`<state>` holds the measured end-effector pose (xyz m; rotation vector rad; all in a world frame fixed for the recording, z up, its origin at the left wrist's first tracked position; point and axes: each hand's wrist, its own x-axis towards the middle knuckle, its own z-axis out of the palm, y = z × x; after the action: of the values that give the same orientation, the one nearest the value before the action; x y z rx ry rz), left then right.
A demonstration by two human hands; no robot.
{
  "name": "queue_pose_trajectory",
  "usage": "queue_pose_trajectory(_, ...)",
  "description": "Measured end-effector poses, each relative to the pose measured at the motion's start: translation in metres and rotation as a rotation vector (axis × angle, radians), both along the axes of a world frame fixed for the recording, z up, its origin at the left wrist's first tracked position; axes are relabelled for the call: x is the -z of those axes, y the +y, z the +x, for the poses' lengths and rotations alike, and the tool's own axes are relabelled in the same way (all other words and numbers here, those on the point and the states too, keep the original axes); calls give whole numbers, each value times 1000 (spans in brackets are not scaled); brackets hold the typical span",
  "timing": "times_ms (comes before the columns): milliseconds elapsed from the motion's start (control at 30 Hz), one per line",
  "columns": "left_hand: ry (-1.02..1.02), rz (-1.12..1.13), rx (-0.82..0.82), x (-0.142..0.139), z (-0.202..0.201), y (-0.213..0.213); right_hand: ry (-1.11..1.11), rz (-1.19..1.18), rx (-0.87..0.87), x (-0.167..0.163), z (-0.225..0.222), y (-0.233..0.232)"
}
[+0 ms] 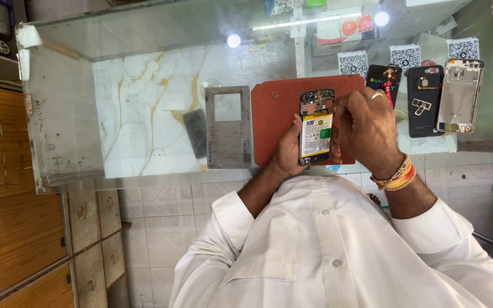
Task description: The person pries open the back cover of a smartphone, removes the battery, and unscrews internal components with a red screwdriver. They then apply adhesive from a yellow bottle along the edge of the phone screen, working at a glass counter in a repair shop.
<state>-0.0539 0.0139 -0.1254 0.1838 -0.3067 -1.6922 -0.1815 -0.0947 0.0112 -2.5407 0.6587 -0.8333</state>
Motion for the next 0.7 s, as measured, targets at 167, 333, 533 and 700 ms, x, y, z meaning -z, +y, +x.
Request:
queue_pose_trajectory(167,-77,1,2,-1,-2,-1,-15,80,40,4,-6,-1)
queue_pose_trajectory(333,-246,75,-117,-19,-3,-5,-198,325,0,27,-17,-7)
queue_pose_trajectory(533,-1209,152,-618,-71,-12,-8,-491,801,-28,76,-21,-11)
queue_pose_trajectory(700,-1635,201,-727,-109,-8,-2,-616,844,-75,100,-22,-6)
